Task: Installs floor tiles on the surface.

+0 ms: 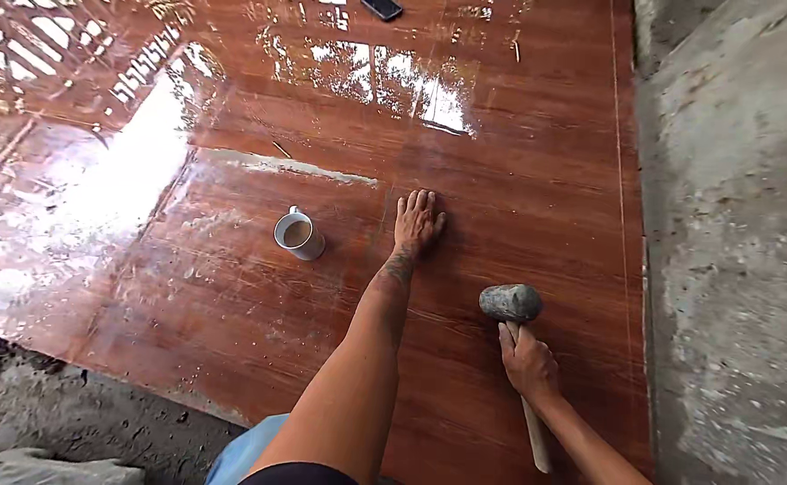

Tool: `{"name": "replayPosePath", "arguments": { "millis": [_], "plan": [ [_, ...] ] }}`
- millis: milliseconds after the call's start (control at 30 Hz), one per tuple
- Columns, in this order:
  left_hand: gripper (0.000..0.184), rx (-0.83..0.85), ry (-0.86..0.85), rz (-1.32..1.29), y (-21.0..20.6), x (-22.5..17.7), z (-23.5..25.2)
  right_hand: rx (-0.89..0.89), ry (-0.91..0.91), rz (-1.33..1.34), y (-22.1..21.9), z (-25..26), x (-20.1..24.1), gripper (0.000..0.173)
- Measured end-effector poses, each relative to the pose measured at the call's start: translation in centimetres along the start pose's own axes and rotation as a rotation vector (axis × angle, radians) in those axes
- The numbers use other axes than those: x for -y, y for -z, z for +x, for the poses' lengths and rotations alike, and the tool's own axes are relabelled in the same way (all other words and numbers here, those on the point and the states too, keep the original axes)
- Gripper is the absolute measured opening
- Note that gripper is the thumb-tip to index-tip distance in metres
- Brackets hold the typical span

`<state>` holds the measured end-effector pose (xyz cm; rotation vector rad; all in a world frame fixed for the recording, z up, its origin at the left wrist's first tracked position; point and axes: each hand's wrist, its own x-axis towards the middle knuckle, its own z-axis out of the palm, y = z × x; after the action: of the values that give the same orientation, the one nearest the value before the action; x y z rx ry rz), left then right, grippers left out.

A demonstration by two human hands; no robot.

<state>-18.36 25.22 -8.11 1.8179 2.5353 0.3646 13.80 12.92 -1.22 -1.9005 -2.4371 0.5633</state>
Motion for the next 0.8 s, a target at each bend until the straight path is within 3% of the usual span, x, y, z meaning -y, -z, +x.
{"name": "replayPosePath", "arguments": {
  "millis": [167,367,600,800],
  "plan": [
    [0.076,0.014,0.150,-0.015,0.4,-0.3,-0.2,-0.026,-0.010,-0.038,-0.3,-0.1,0.4,0.056],
    [0.090,0.068,0.148,-0.068,0.6,2.5,1.1,0.004,-0.049,-0.068,-0.2,-0.4,0.9,0.057],
    [0.089,0.096,0.096,-0.009,2.1,10.0,0.6,-0.004,-0.060,-0.049,0.0,-0.5,1.1,0.055],
    [0.079,0.051,0.051,0.011,2.0,12.2,-0.8,-0.003,-0.077,-0.053,0.0,-0.4,1.2,0.054]
  ]
}}
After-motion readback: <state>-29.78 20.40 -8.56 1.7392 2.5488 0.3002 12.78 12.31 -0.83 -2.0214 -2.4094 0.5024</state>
